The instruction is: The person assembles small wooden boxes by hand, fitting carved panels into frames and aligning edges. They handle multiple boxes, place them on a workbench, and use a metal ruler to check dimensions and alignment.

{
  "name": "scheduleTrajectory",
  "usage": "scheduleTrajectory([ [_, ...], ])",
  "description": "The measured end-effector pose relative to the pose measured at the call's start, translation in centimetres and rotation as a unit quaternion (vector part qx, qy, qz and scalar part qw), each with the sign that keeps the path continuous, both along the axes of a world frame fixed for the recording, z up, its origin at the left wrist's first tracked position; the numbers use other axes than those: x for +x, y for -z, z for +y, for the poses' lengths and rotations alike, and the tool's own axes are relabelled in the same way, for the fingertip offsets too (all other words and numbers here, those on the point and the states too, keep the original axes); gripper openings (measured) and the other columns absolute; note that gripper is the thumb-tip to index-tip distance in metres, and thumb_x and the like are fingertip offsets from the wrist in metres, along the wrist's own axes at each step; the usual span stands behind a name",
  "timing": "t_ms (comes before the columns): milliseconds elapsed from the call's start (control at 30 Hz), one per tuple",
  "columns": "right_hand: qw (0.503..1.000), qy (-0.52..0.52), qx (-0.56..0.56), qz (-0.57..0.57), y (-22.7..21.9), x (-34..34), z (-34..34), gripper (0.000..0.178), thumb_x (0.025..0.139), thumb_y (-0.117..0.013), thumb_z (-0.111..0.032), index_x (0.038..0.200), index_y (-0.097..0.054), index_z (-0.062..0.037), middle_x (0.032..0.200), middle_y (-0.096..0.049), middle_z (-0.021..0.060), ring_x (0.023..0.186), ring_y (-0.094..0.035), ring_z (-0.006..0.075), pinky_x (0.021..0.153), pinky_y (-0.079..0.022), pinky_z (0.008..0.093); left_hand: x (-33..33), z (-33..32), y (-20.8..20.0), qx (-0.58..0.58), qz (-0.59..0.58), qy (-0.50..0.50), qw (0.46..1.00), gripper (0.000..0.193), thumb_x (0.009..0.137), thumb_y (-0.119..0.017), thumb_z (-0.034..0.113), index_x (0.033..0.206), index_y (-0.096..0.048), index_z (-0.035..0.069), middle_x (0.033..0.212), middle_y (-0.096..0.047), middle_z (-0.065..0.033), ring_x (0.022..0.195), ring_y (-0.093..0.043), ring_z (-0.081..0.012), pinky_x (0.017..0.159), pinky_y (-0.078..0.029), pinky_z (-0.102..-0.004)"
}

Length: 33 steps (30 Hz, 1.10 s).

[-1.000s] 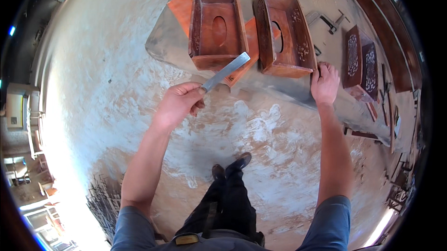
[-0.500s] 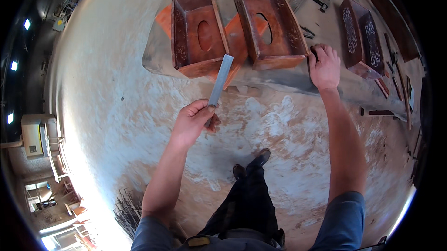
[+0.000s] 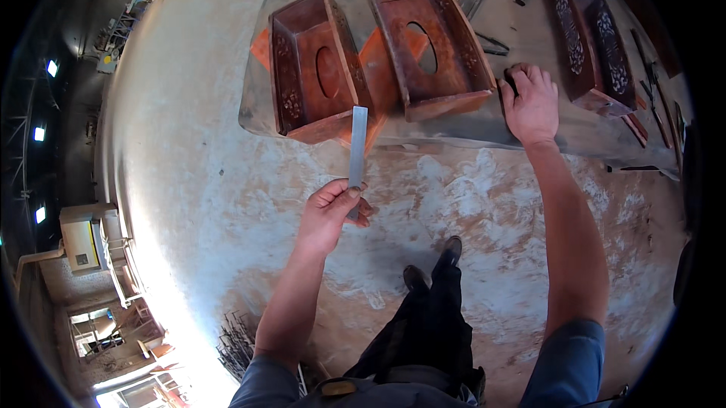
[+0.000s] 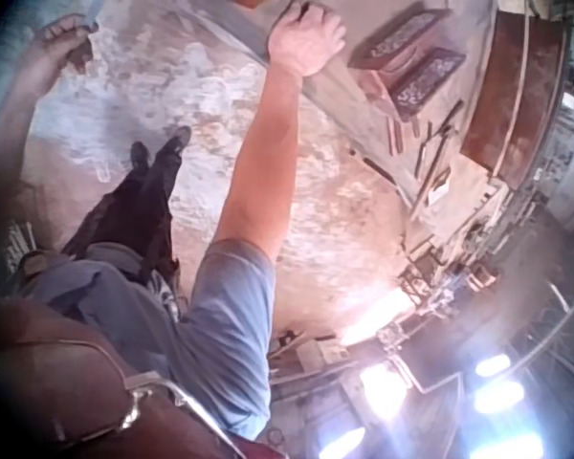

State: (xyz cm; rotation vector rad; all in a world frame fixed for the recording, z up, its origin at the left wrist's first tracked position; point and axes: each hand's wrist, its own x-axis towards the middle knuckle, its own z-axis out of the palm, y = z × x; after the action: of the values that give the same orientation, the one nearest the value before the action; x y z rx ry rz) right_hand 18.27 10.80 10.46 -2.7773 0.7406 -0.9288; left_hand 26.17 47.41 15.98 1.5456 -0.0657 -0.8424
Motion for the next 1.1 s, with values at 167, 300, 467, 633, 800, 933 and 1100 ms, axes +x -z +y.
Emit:
scheduleTrajectory([
  [167, 1.000, -0.006, 0.009, 0.003, -0.3, 0.0, -0.2, 0.018, 0.083, -0.066, -0.025, 0.093, -0.066, -0.0105, 0.099, -0.060, 0.0034, 0.096, -0.055, 0.0256, 0.079, -0.042, 0.0389, -0.9, -0.7, 1.4, -0.037, 0.014, -0.040, 0.998, 0.014, 0.095, -0.057, 0.011, 0.103, -0.062, 0.001, 0.079, -0.066, -0.0107, 0.072, -0.066, -0.0207, 0.060, -0.057, -0.0339],
  [300, 1.000, -0.007, 0.012, -0.009, -0.4, -0.1, -0.4, 0.019, 0.083, -0.066, -0.026, 0.094, -0.066, -0.0105, 0.099, -0.060, 0.0036, 0.096, -0.055, 0.0257, 0.079, -0.042, 0.0387, -3.1, -1.5, 2.6, -0.084, 0.053, -0.070, 0.993, 0.014, 0.095, -0.055, 0.008, 0.104, -0.062, 0.000, 0.086, -0.067, -0.0099, 0.080, -0.067, -0.0205, 0.070, -0.057, -0.0356],
  [467, 1.000, -0.007, 0.001, 0.009, -0.1, 0.2, -0.2, 0.020, 0.083, -0.065, -0.026, 0.094, -0.066, -0.0103, 0.100, -0.061, 0.0034, 0.097, -0.056, 0.0260, 0.080, -0.043, 0.0397, -8.6, -1.6, 4.1, -0.018, 0.092, -0.050, 0.994, 0.014, 0.095, -0.055, 0.007, 0.104, -0.064, 0.000, 0.094, -0.066, -0.0093, 0.082, -0.064, -0.0178, 0.074, -0.055, -0.0349],
  [633, 1.000, -0.004, 0.002, 0.007, 0.3, -0.1, -0.6, 0.020, 0.084, -0.064, -0.028, 0.095, -0.066, -0.0118, 0.101, -0.061, 0.0030, 0.097, -0.056, 0.0257, 0.080, -0.043, 0.0407, -12.8, -0.4, 6.5, -0.030, 0.022, 0.015, 0.999, 0.013, 0.093, -0.058, -0.001, 0.102, -0.067, 0.001, 0.094, -0.065, -0.0002, 0.087, -0.055, -0.0069, 0.076, -0.048, -0.0242],
  [800, 1.000, -0.009, 0.008, 0.007, -0.1, -0.2, -0.2, 0.020, 0.085, -0.064, -0.029, 0.095, -0.066, -0.0117, 0.100, -0.061, 0.0033, 0.096, -0.056, 0.0266, 0.079, -0.043, 0.0410, -14.5, -0.8, 4.3, -0.024, 0.049, -0.023, 0.998, 0.017, 0.091, -0.060, -0.002, 0.106, -0.068, 0.002, 0.092, -0.066, 0.0005, 0.082, -0.056, -0.0067, 0.074, -0.047, -0.0230],
  [933, 0.998, -0.018, 0.057, -0.001, -0.2, -0.9, -1.4, 0.022, 0.087, -0.063, -0.028, 0.099, -0.066, -0.0098, 0.102, -0.062, 0.0066, 0.099, -0.056, 0.0293, 0.083, -0.043, 0.0433, -13.4, -1.6, -0.1, 0.002, -0.009, -0.006, 1.000, 0.018, 0.089, -0.061, 0.000, 0.106, -0.067, 0.001, 0.086, -0.067, -0.0013, 0.076, -0.058, -0.0087, 0.069, -0.049, -0.0246],
  [1100, 0.970, -0.075, 0.171, -0.155, -1.6, -3.1, 0.9, 0.032, 0.090, -0.059, -0.021, 0.113, -0.059, 0.0008, 0.111, -0.059, 0.0191, 0.106, -0.052, 0.0385, 0.095, -0.040, 0.0469, -12.4, -0.3, -3.6, 0.005, 0.010, -0.020, 1.000, 0.016, 0.092, -0.059, 0.003, 0.106, -0.066, 0.001, 0.084, -0.066, -0.0032, 0.074, -0.060, -0.0098, 0.067, -0.050, -0.0255],
])
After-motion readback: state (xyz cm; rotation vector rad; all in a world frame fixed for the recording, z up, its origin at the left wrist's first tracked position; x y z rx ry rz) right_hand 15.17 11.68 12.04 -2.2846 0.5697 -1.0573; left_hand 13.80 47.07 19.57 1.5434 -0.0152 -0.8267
